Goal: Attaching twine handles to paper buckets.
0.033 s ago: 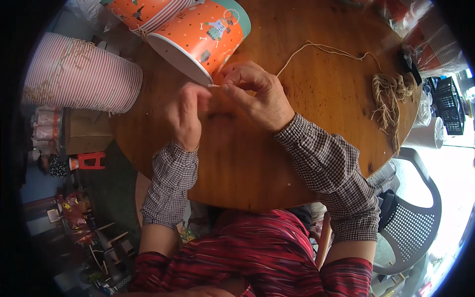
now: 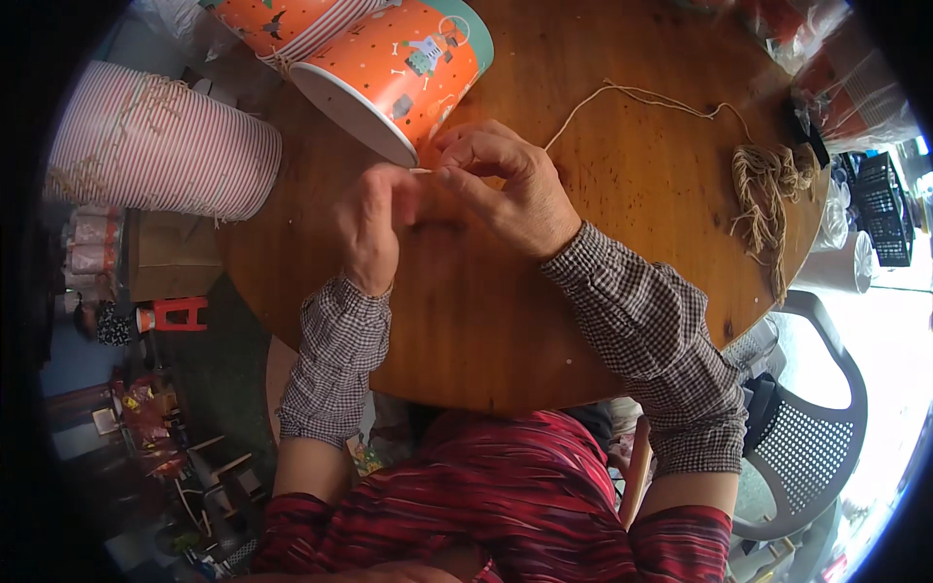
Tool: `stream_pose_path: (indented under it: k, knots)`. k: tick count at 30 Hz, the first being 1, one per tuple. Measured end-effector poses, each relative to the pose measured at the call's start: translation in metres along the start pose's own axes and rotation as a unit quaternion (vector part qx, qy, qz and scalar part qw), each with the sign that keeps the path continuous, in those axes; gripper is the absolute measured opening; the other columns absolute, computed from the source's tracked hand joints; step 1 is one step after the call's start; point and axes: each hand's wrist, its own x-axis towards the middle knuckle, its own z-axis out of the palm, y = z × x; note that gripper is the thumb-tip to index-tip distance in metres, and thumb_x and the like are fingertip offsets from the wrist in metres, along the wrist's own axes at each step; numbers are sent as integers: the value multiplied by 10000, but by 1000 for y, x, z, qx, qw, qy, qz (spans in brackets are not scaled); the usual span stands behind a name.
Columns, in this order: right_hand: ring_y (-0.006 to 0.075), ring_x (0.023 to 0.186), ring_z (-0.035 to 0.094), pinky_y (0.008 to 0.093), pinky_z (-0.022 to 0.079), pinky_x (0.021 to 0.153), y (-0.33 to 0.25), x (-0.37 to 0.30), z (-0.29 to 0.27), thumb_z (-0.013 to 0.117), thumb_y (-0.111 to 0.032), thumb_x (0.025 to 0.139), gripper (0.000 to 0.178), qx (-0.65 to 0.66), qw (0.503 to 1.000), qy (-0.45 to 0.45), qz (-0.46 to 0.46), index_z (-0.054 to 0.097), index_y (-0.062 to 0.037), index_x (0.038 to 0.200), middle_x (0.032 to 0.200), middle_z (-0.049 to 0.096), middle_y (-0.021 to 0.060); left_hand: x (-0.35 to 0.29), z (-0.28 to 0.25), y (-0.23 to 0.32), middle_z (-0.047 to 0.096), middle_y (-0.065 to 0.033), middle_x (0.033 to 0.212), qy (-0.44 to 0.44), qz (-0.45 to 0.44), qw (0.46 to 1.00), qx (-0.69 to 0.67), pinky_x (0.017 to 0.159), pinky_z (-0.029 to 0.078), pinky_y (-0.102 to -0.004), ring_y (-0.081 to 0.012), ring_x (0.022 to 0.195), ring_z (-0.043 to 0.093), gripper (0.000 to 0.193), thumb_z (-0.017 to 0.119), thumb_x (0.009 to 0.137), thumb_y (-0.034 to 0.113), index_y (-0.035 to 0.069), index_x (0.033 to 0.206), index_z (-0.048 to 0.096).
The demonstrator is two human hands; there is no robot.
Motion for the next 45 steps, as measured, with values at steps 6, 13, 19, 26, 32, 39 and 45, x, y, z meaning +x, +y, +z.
stream_pose_path:
  k: [6,13,19,26,32,39,45]
  knots:
    - [142,876,609,279,508,764,-5,-1,3,650,-63,839,83,-75,996,-42,-33,627,-1,888,1038,594,87,-1,0,0,521,-26,577,-57,-95,993,-35,473,364,-251,-87,534,486,479,456,984,377,-6,727,582]
    - [76,675,563,241,477,633,-7,-5,6,663,-62,833,75,-80,996,-28,24,632,-23,889,760,626,27,0,8,1,548,-74,615,-14,-6,998,57,493,407,-285,-139,534,508,229,549,946,150,-14,787,563]
    - [-7,592,456,185,411,539,-9,-6,8,662,-77,851,61,-31,998,13,45,636,-26,871,652,563,-43,1,9,1,567,-78,681,-23,54,996,66,513,425,-269,-158,568,539,144,519,953,118,1,872,545]
    - [24,514,327,220,320,462,-4,-4,2,687,-110,833,91,-88,995,25,45,641,-31,835,547,424,-43,1,8,1,548,-61,666,-51,46,995,66,512,429,-270,-146,565,541,130,537,943,108,5,863,543]
    - [38,500,312,230,307,454,-6,-4,2,698,-138,825,120,-111,992,22,55,638,-34,833,524,379,-40,3,8,3,555,-73,722,-53,57,994,81,545,439,-280,-155,605,545,121,541,935,87,1,851,527]
    - [26,509,326,225,315,458,-6,-3,3,692,-130,828,110,-78,994,16,71,645,-31,838,534,402,-42,4,7,-2,576,-84,814,-30,109,991,76,615,455,-285,-186,698,561,59,574,900,32,6,889,522]
    - [19,514,340,219,322,462,-12,-4,4,686,-126,832,110,-71,994,10,85,646,-23,837,541,428,-46,5,8,-2,583,-86,810,-9,140,987,76,634,466,-297,-199,727,573,60,591,882,14,8,889,532]
